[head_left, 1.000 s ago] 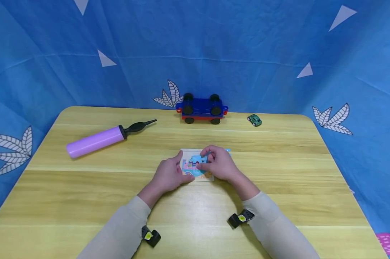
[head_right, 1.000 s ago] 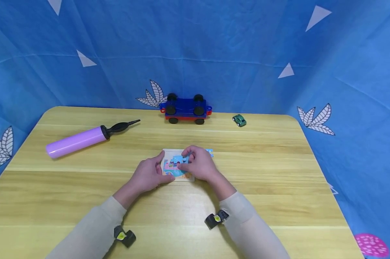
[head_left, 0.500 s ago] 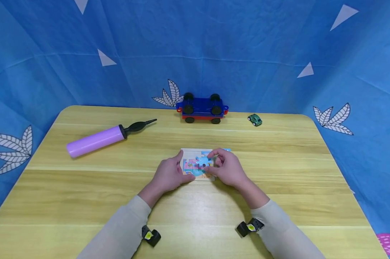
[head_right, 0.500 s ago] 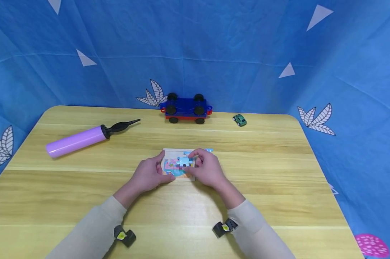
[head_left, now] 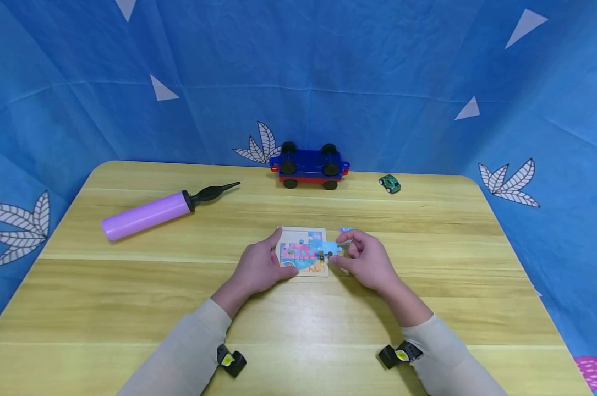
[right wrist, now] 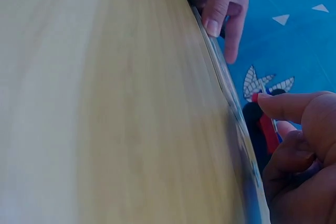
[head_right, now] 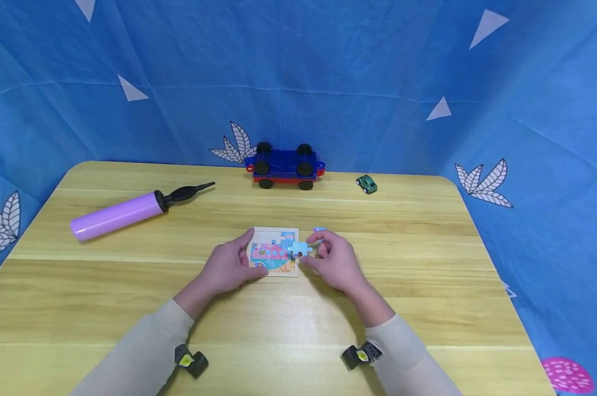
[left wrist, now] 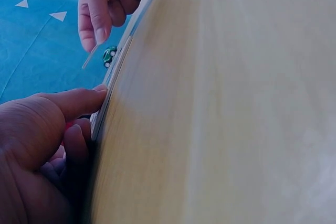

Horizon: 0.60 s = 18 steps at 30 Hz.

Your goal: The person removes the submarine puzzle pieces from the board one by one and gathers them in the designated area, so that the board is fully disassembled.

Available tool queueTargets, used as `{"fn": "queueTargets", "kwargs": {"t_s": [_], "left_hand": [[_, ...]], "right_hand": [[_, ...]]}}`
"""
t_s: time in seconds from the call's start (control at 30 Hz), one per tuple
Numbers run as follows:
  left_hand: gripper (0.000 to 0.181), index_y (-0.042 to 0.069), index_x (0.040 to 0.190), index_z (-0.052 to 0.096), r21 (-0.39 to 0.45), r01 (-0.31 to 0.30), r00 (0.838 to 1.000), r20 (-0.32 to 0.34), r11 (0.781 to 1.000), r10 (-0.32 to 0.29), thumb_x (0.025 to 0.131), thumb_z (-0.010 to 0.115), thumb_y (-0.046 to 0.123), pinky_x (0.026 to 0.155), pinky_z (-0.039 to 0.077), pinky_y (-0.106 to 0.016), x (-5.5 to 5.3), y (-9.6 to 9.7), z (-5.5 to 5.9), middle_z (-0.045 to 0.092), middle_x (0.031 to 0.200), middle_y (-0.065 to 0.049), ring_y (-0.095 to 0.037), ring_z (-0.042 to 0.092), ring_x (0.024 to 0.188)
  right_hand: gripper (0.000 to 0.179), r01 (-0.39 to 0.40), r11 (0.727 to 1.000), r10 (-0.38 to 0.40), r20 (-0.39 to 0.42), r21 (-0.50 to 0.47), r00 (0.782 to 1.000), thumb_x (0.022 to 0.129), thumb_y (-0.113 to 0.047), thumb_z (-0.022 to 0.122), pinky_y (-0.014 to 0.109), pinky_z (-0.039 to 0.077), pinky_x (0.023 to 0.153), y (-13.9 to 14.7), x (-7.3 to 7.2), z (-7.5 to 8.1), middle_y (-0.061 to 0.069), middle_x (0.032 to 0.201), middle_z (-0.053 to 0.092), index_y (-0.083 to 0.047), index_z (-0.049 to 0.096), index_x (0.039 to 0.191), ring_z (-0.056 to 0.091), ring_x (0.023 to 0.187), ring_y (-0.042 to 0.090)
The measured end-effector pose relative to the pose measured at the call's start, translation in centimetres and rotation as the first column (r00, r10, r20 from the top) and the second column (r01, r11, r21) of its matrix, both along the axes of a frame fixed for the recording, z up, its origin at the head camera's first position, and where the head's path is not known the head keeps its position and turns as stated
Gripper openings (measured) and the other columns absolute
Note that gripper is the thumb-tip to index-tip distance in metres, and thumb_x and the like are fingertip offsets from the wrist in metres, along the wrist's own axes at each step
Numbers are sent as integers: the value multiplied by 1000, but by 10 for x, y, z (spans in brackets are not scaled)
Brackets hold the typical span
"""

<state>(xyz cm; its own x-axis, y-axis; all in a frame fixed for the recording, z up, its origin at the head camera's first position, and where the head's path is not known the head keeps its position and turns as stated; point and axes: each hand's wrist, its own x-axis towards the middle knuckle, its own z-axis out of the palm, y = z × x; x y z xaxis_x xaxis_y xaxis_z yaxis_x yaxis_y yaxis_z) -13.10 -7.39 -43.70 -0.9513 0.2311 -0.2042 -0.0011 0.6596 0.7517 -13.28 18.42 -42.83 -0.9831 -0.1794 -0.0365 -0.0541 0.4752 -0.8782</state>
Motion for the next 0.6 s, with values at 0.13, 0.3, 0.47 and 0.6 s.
{"fn": "queueTargets", "kwargs": {"t_s": [0.13, 0.3, 0.47, 0.6], "left_hand": [[101, 4, 155, 33, -9, -2, 1000, 5, 1000, 2, 77, 88, 36, 53, 36, -31, 0, 0, 0, 54, 61, -1, -15, 46, 51], [101, 3, 154, 35, -13, -5, 1000, 7, 1000, 5, 76, 88, 36, 53, 35, -31, 0, 0, -1, 53, 62, 0, -14, 46, 52], [101, 3, 155, 34, -12, -9, 1000, 17, 1000, 10, 76, 88, 37, 53, 35, -31, -1, 0, -1, 53, 62, -1, -15, 46, 53], [101, 4, 155, 34, -15, -11, 1000, 20, 1000, 11, 77, 88, 38, 53, 34, -31, -1, 0, -2, 54, 63, 0, -15, 46, 53]], "right_hand": [[33, 23, 1000, -23, 8, 6, 1000, 81, -11, 85, 31, 36, 60, 11, 1, -1, -1, 63, 34, -4, 65, 106, 33, 53, 14], [34, 59, 998, -60, 18, 22, 998, 81, -11, 85, 31, 36, 59, 25, 0, -1, 0, 64, 35, -6, 64, 107, 35, 54, 15], [34, 86, 995, -87, 13, 50, 996, 81, -12, 85, 32, 36, 61, 38, -1, 0, 1, 65, 35, -7, 65, 108, 34, 56, 16], [34, 103, 992, -104, 20, 73, 994, 82, -13, 84, 33, 36, 61, 47, -3, 1, 2, 65, 35, -7, 65, 110, 34, 55, 16]]}}
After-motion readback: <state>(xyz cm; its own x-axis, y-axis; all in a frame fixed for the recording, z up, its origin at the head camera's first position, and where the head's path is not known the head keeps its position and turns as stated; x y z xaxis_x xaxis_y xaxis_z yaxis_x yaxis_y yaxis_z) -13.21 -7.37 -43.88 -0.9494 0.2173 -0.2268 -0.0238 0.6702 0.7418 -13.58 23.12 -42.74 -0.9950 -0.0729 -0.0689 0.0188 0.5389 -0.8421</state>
